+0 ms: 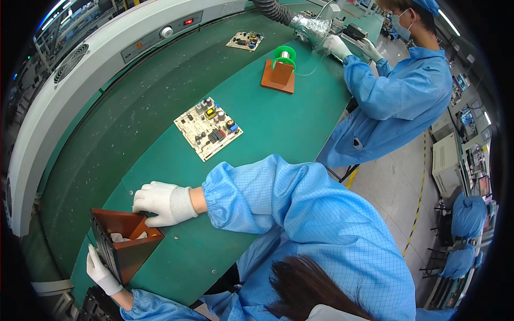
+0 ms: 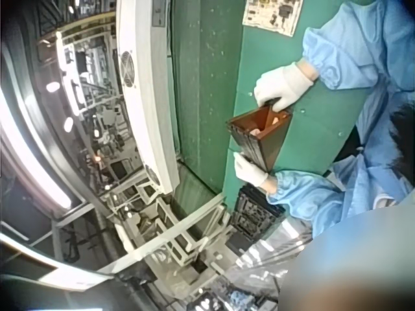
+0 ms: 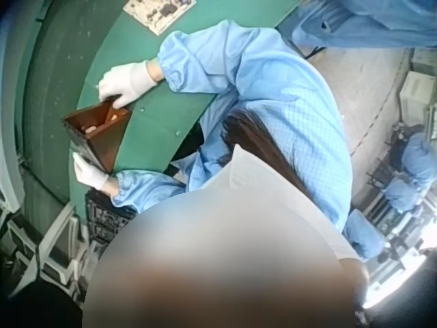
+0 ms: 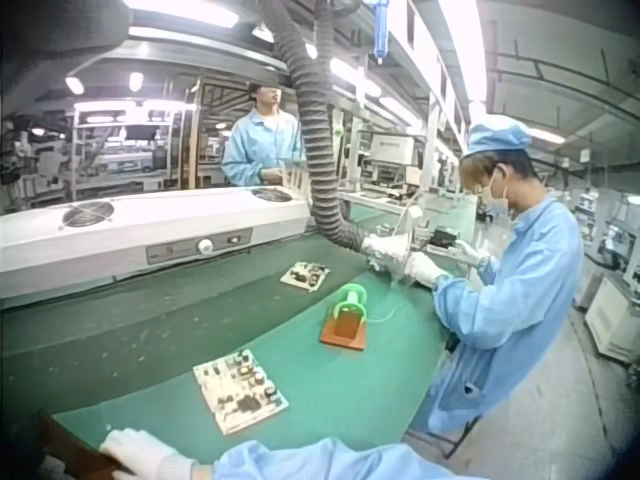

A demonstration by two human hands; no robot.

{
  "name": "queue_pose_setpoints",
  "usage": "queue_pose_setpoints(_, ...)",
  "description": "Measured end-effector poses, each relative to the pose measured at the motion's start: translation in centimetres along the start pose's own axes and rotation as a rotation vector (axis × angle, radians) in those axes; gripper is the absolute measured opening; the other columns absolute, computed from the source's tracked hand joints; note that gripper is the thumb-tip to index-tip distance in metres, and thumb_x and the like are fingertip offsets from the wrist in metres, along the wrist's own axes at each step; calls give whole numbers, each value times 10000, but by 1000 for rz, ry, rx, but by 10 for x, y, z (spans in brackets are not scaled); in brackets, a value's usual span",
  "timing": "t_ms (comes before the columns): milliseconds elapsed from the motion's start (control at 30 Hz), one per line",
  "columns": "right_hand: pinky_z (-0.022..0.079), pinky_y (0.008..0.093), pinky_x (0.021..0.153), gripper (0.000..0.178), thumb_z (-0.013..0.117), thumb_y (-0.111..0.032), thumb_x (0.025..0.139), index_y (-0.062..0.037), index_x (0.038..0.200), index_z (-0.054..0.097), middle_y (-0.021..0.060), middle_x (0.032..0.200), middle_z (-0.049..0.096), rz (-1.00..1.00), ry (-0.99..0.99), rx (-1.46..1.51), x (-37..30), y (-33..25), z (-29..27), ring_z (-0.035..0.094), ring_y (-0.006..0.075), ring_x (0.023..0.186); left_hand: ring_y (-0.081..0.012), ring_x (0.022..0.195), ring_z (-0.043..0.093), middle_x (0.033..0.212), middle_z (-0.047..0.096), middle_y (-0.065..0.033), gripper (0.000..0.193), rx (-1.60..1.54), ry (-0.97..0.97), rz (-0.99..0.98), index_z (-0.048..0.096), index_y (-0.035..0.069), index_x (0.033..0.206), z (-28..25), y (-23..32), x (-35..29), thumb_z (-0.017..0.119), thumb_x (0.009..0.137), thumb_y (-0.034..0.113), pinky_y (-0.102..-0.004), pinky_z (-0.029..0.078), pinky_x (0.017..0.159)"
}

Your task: The recorder is assembling and inspecting printed circuit boards on an industrial production line.

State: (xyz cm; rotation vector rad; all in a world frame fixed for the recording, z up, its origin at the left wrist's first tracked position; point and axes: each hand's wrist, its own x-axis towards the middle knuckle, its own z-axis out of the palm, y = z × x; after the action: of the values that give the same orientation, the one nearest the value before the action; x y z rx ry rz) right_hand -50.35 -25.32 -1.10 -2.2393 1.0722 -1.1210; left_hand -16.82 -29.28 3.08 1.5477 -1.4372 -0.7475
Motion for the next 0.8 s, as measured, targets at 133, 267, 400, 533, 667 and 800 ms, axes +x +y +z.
queue_pose_setpoints(133, 479, 406, 860, 297, 704, -265, 811, -64, 1020, 643, 99, 995, 592, -11, -3, -2, 1, -7, -5, 577, 297, 965, -54, 662, 522, 773, 614, -1, 382, 12, -15, 1, 638, -34, 867, -6, 6, -3, 551, 1039, 295, -217, 435, 602)
queue_pose_setpoints(267, 477, 404, 865, 290, 699, -262, 812, -65, 1018, 643, 99, 997, 591, -10, 5, -13, 0, -3, -3, 576, 297, 969, -54, 670, 529, 780, 619, -6, 378, 8, -16, 3, 642, -40, 881, -3, 4, -2, 553, 1038, 292, -218, 440, 608)
queue_pose_setpoints(400, 473, 403, 874, 287, 692, -260, 814, -69, 1021, 640, 96, 998, 591, -7, -3, -8, 0, -3, -5, 575, 294, 969, -56, 684, 534, 790, 616, -4, 372, 16, -16, 3, 648, -48, 903, -5, 1, 1, 553, 1038, 286, -216, 447, 620)
queue_pose_setpoints(533, 470, 404, 878, 287, 692, -264, 813, -72, 1020, 638, 95, 999, 591, -3, -5, -9, 0, -4, -7, 576, 293, 968, -57, 694, 528, 799, 604, 1, 360, -34, 27, 1, 650, -50, 926, 3, 6, -3, 550, 1041, 277, -218, 446, 626)
queue_pose_setpoints(667, 469, 404, 877, 287, 693, -265, 814, -73, 1020, 637, 97, 1006, 590, -12, 7, -14, -1, -1, -5, 574, 293, 973, -58, 700, 526, 802, 599, 3, 356, -30, 9, 23, 652, -55, 948, -2, 1, -1, 550, 1041, 274, -219, 447, 634)
queue_pose_setpoints(800, 471, 404, 876, 296, 687, -268, 813, -69, 1027, 638, 101, 999, 591, -17, 16, -14, -1, 0, -4, 576, 294, 966, -63, 718, 533, 820, 604, -4, 354, -9, -15, 29, 660, -62, 980, -5, -4, 2, 553, 1039, 271, -221, 453, 652)
